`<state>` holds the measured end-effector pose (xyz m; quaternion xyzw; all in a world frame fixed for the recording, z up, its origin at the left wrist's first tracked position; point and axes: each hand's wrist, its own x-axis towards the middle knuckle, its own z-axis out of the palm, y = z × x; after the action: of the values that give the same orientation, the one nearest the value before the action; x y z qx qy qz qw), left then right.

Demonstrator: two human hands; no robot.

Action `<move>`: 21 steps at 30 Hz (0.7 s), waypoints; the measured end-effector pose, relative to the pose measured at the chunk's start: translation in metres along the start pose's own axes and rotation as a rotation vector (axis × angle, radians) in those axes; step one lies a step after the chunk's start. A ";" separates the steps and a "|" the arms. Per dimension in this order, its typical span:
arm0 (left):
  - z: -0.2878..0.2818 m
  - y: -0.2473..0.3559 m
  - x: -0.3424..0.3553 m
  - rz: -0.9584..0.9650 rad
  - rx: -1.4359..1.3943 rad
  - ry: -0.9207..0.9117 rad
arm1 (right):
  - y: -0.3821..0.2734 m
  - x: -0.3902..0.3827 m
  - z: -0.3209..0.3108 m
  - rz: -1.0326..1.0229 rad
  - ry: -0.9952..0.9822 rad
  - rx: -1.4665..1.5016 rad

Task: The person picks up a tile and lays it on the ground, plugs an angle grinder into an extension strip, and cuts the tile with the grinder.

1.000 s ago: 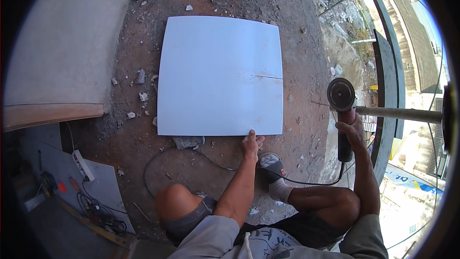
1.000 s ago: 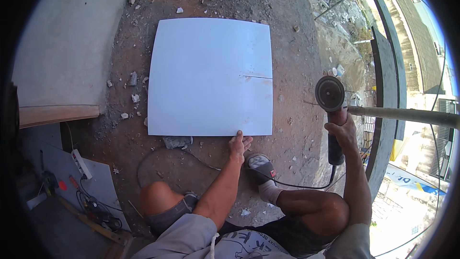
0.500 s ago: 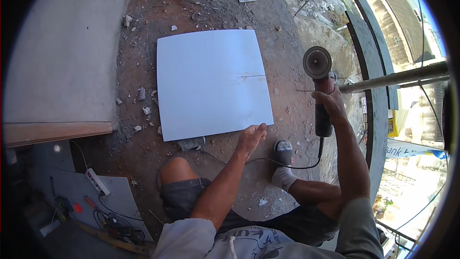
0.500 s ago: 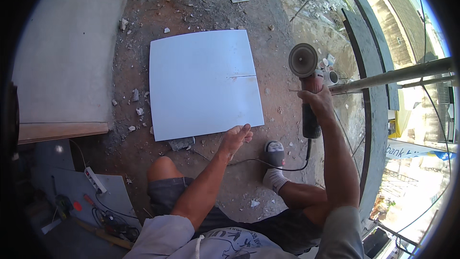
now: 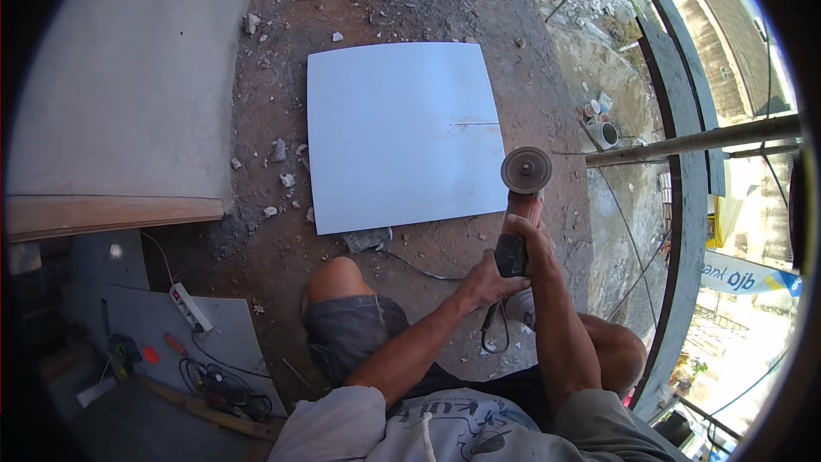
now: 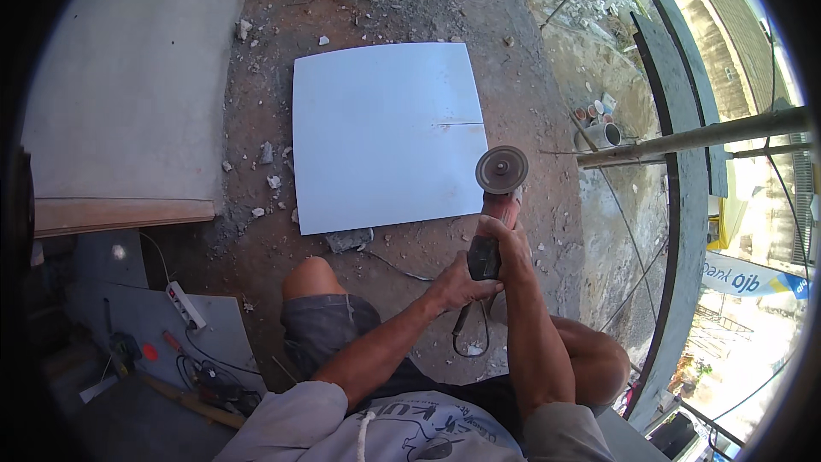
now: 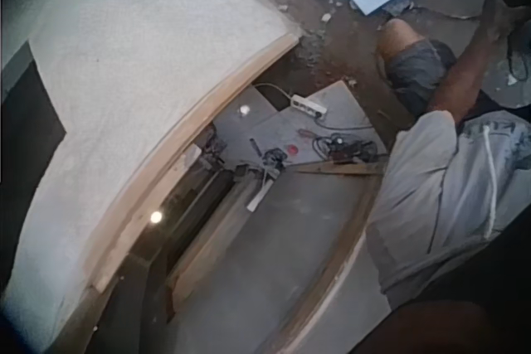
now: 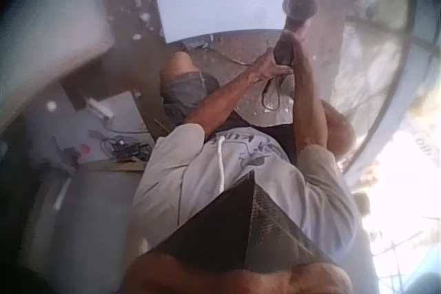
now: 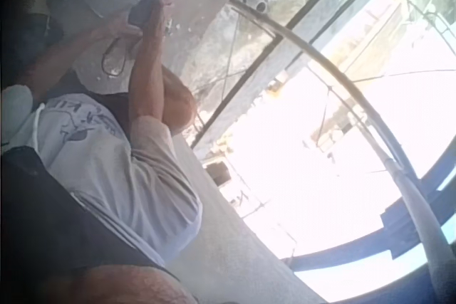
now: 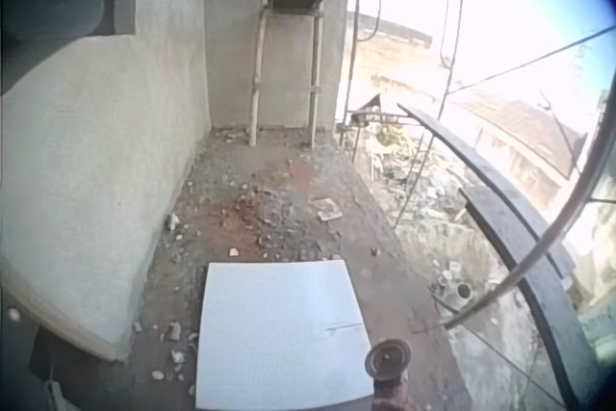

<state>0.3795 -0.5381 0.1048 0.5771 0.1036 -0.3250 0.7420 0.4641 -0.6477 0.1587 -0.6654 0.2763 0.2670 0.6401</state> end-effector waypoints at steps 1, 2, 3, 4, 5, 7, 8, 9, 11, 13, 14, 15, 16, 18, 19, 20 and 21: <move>-0.002 0.005 -0.003 0.083 0.096 0.049 | 0.001 -0.002 -0.002 -0.034 -0.006 0.041; -0.004 0.010 -0.007 0.144 0.203 0.082 | 0.003 -0.005 -0.003 -0.004 -0.031 0.059; -0.009 0.016 -0.008 0.162 0.200 0.096 | 0.003 -0.006 -0.003 0.012 -0.081 0.194; -0.013 0.022 -0.008 0.150 0.164 0.007 | 0.004 -0.007 -0.004 0.026 -0.113 0.318; -0.015 0.026 -0.010 0.172 0.133 -0.050 | 0.005 -0.008 -0.005 -0.012 -0.153 0.358; -0.017 0.029 -0.012 0.172 0.167 -0.028 | 0.007 -0.008 -0.006 0.057 -0.150 0.380; -0.015 0.029 -0.013 0.194 0.231 0.011 | 0.008 -0.009 -0.007 0.089 -0.143 0.393; -0.014 0.028 -0.012 0.217 0.204 -0.003 | 0.009 -0.009 -0.007 0.100 -0.110 0.393; -0.013 0.023 -0.013 0.152 0.072 -0.191 | 0.013 -0.009 -0.005 0.114 -0.060 0.307; -0.017 0.019 -0.018 0.146 0.197 -0.117 | 0.014 -0.010 -0.002 0.085 -0.049 0.241; -0.021 0.018 -0.022 0.100 0.370 -0.045 | 0.014 -0.011 -0.002 0.069 -0.004 0.168; -0.031 0.019 -0.024 0.136 0.333 -0.041 | 0.013 -0.010 0.000 0.030 0.045 0.116; -0.045 0.022 -0.025 0.044 0.443 -0.072 | 0.011 -0.011 -0.001 0.024 0.037 0.127; -0.078 0.030 -0.030 -0.038 0.578 0.066 | 0.008 -0.011 -0.004 -0.091 0.108 -0.012; -0.097 0.034 -0.035 -0.030 0.603 0.232 | 0.008 -0.009 -0.008 -0.074 0.118 -0.006; -0.119 0.037 -0.039 -0.003 0.623 0.397 | 0.008 -0.007 -0.012 -0.114 0.112 -0.103; -0.141 0.039 -0.046 0.079 0.624 0.564 | 0.010 -0.005 -0.017 -0.153 0.124 -0.203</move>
<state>0.3990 -0.3864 0.1152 0.8439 0.1769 -0.1415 0.4863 0.4535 -0.6652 0.1555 -0.7610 0.2354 0.2022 0.5697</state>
